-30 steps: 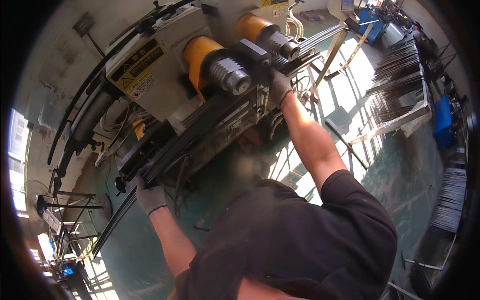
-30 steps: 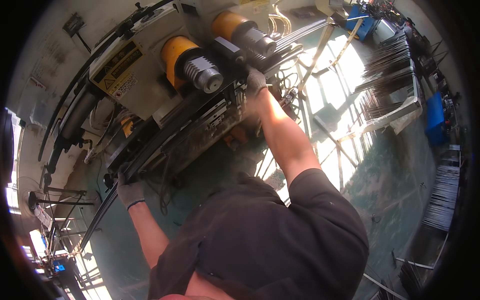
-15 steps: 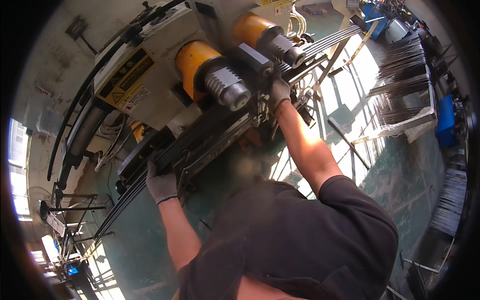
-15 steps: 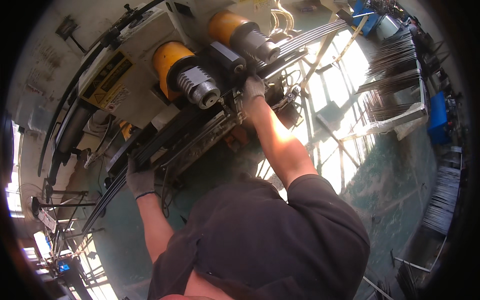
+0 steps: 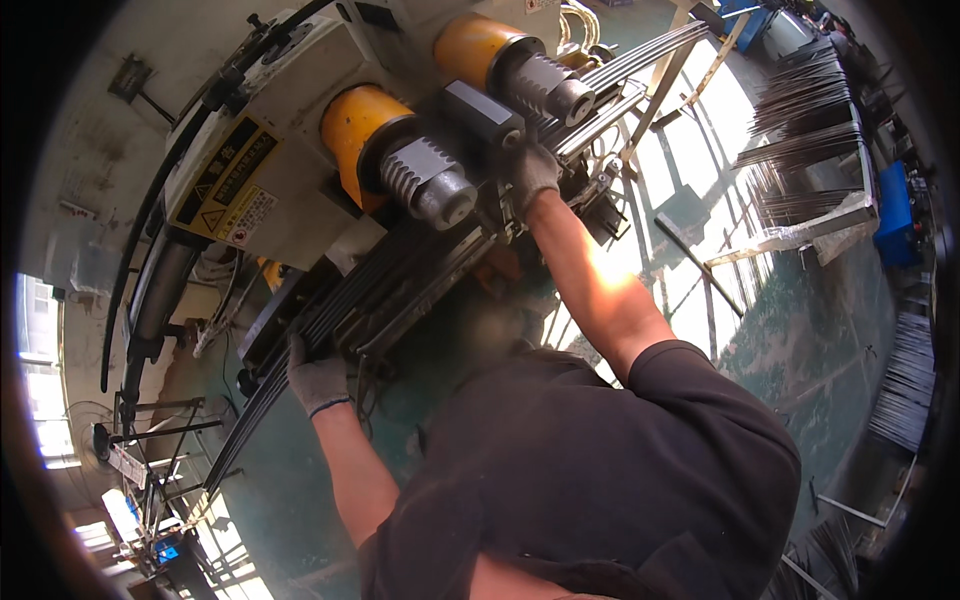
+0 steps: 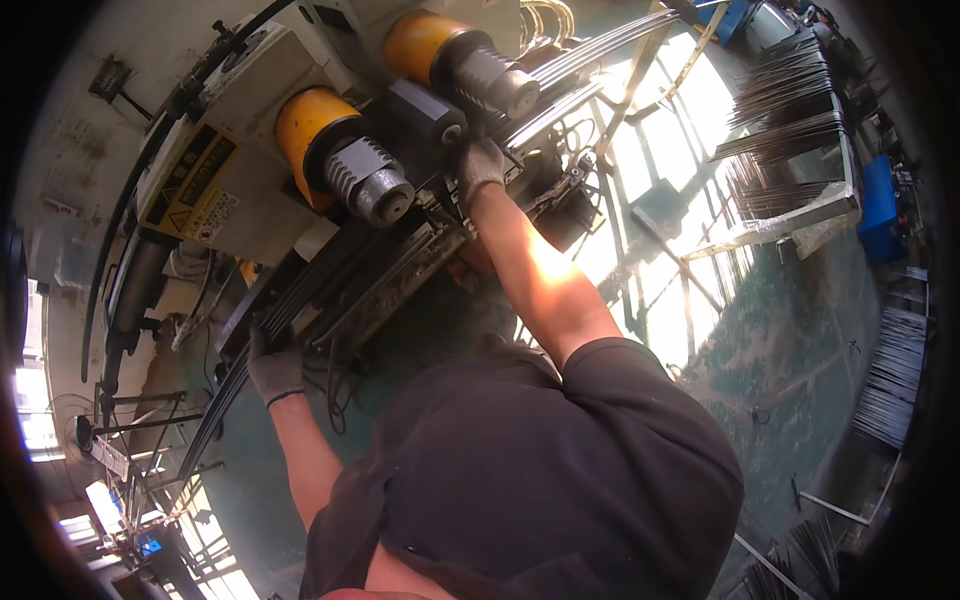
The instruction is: The person repeatedly picks up straight metal rods from a floor pile, feeds them into a yellow bending machine, and removes the bent rods to place them on a nearby rack. The person also briefly straightens a bent rod on a wooden workbench before returning to the bending cycle.
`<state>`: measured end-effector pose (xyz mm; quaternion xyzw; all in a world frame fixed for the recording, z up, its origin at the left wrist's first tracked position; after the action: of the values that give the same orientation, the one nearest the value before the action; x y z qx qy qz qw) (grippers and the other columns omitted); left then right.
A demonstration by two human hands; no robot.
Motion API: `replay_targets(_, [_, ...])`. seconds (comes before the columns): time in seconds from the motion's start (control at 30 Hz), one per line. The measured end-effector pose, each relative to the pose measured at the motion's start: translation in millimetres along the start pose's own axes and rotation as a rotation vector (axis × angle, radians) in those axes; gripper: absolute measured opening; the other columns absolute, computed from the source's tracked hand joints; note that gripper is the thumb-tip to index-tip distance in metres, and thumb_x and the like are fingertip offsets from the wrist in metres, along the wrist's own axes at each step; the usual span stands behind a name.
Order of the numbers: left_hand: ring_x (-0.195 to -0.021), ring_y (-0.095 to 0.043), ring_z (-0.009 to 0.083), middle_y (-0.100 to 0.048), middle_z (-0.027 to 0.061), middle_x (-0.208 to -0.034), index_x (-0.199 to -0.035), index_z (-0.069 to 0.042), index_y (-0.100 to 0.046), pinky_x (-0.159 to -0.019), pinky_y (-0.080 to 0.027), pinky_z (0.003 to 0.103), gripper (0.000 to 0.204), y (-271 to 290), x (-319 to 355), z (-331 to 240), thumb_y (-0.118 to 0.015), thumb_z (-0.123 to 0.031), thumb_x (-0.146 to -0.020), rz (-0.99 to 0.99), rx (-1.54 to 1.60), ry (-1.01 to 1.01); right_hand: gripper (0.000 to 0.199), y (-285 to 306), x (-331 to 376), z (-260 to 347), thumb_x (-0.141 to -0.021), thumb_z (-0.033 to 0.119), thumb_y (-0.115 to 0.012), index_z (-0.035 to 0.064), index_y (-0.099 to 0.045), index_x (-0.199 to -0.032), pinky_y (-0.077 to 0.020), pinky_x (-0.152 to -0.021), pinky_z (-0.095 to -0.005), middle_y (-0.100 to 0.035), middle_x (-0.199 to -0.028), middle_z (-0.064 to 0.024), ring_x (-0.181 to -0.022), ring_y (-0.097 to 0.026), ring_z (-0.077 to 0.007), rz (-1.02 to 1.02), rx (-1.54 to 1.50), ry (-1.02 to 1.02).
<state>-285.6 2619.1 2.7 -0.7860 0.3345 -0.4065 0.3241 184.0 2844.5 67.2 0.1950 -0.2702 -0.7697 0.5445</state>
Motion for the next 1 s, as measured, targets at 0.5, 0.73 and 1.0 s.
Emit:
replay_targets(0.5, [-0.126, -0.065, 0.0319, -0.069, 0.0176, -0.136, -0.133, 0.002, -0.066, -0.114, -0.05, 0.046, 0.035, 67.2, -9.9, -94.4, -0.052, -0.022, -0.11, -0.213, -0.02, -0.271, 0.046, 1.8, 79.8, -116.6, -0.11, 0.044, -0.057, 0.0017, -0.072, -0.12, -0.0514, -0.083, -0.0304, -0.075, -0.108, -0.0061, -0.089, -0.065, -0.0167, -0.004, -1.019, -0.332])
replay_targets(0.73, [-0.131, -0.061, 0.0314, -0.066, 0.0166, -0.139, -0.136, 0.0, -0.063, -0.116, -0.049, 0.047, 0.036, 2.0, 13.9, -2.8, -0.054, -0.024, -0.11, -0.128, -0.1, -0.182, 0.05, -22.5, 105.3, -154.6, -0.109, 0.046, -0.058, 0.0012, -0.07, -0.128, -0.0532, -0.079, -0.0309, -0.075, -0.109, -0.0041, -0.089, -0.065, -0.0133, 0.045, -0.957, -0.429])
replay_targets(1.0, [-0.138, -0.053, 0.0361, -0.061, 0.0164, -0.143, -0.134, -0.001, -0.063, -0.122, -0.039, 0.056, 0.038, -11.7, 11.2, 27.3, -0.059, -0.029, -0.108, 0.098, 0.074, -0.008, 0.053, -54.7, 123.5, -132.8, -0.109, 0.039, -0.06, -0.0037, -0.06, -0.139, -0.0558, -0.096, -0.0356, -0.071, -0.126, -0.0094, -0.113, -0.068, -0.0195, 0.306, -0.95, -0.417])
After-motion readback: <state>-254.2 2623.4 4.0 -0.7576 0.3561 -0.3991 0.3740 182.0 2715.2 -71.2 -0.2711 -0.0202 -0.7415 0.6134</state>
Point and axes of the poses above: each hand's wrist, its own x-axis away from the middle knuckle, its own y-axis out of the back of the hand, z = x × y, the point moved 8 cm from there along -x, towards the middle knuckle
